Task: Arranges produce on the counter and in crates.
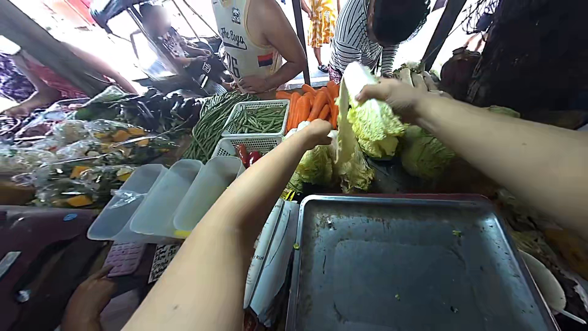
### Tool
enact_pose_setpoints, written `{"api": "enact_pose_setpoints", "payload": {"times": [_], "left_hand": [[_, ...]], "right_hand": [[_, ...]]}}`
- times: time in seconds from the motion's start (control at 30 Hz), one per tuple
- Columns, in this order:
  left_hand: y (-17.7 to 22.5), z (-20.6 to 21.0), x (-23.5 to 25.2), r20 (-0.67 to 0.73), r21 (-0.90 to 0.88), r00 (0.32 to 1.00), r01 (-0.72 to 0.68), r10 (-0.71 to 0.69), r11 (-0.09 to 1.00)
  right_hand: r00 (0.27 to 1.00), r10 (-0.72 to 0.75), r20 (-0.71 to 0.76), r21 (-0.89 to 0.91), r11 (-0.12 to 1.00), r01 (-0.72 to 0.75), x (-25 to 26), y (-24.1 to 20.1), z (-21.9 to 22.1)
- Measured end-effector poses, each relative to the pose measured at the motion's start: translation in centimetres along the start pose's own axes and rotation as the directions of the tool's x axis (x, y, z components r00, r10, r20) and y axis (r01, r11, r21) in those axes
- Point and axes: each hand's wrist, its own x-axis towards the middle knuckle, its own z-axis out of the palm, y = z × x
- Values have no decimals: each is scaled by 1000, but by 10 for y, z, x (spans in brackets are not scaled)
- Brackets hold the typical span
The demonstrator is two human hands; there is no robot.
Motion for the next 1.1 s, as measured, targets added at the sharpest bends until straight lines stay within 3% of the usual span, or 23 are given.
{"api": "enact_pose_setpoints", "payload": {"times": [0.03,0.1,0.2,0.3,0.43,0.57,0.7,0.8,1.0,1.1], "left_hand": [[-1,-4,-6,-6,-286,1000,-17,15,958],[0,-12,-21,17,-583,999,-16,31,812],[-1,-15,-44,76,-701,988,-44,135,712],[-7,-7,-51,28,-740,995,-41,91,672],[-18,-4,-63,60,-655,998,23,21,755],[-21,-1,-62,69,-648,998,39,8,761],[-29,6,-57,167,-595,986,111,-13,796],[-31,12,-65,99,-475,993,108,-69,873],[-31,-8,-107,-14,-383,998,51,-61,922],[-29,-14,-137,-24,-376,998,52,-66,925]], "right_hand": [[1000,17,16,-15,1000,-17,9,7,7],[999,33,38,-5,999,-32,19,16,22],[998,-11,55,-20,1000,12,30,27,47],[999,32,20,-132,991,-29,37,36,66],[979,179,-99,-173,966,-194,43,39,80],[962,208,-176,-226,943,-245,46,42,83],[947,322,22,-373,881,-291,37,43,87],[879,459,125,-469,808,-355,36,56,85],[898,426,112,-461,823,-333,18,43,59],[930,344,128,-550,805,-222,-18,20,44]]}}
